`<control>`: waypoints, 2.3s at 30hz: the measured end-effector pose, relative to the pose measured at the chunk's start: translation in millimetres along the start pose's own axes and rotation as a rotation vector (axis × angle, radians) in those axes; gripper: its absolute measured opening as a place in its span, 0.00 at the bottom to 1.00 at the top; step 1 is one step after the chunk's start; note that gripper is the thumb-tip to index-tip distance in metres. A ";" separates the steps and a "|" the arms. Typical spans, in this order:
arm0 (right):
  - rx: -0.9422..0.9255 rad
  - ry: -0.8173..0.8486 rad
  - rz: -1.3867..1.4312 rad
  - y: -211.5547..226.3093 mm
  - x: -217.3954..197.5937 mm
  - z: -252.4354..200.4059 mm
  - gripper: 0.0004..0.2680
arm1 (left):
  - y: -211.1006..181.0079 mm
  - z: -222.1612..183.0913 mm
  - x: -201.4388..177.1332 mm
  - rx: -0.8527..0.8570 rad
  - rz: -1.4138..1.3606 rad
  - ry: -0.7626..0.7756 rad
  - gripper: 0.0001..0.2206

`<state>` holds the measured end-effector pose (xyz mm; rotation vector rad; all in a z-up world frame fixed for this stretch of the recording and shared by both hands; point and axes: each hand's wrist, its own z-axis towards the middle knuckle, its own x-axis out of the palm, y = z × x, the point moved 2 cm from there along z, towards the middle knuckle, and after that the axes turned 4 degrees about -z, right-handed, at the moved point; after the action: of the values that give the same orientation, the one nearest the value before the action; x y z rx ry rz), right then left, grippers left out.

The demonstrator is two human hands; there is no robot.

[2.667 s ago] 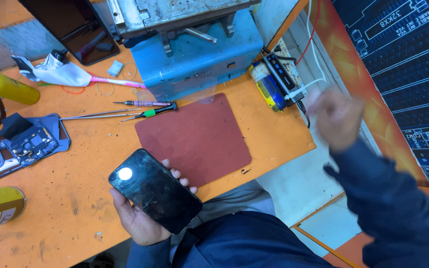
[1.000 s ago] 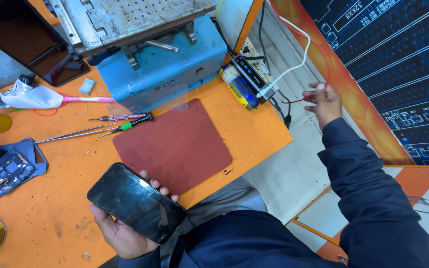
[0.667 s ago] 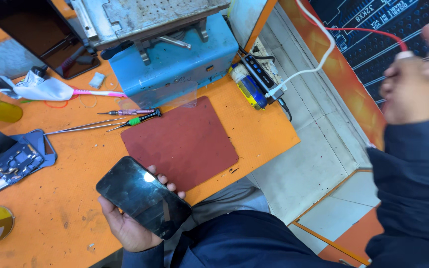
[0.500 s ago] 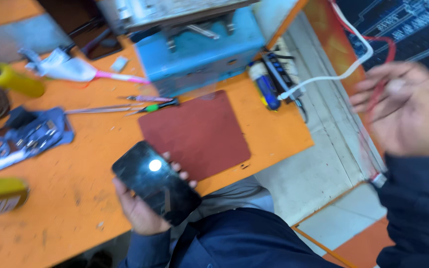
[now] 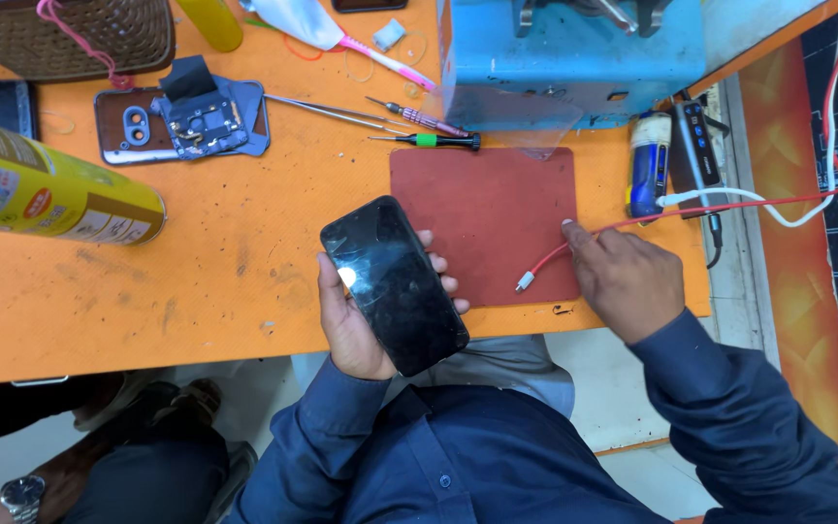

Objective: The person removes the internal back cover of a mobile phone using a screwdriver and tweezers, then connects a charging cable to the phone.

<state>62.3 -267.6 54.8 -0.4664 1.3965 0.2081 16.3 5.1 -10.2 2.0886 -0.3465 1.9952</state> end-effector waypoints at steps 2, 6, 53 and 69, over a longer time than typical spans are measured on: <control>-0.056 -0.055 -0.055 9.4 -7.6 0.2 0.13 | 0.0 0.2 -1.1 0.002 -0.004 0.003 0.46; -0.263 -0.242 -0.059 21.2 -21.4 4.9 0.13 | 1.4 0.2 0.2 0.012 -0.016 0.015 0.46; -0.011 -0.399 0.605 93.6 -54.3 -4.9 0.07 | 31.0 48.6 20.7 0.388 -0.007 -0.059 0.46; -0.032 -0.430 0.522 88.5 -19.3 -9.2 0.09 | 34.1 61.1 -10.0 0.241 0.061 -0.064 0.48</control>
<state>14.4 -190.1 55.7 -0.0619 1.0660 0.7130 62.4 -47.0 -22.8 2.3157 -0.1898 2.1001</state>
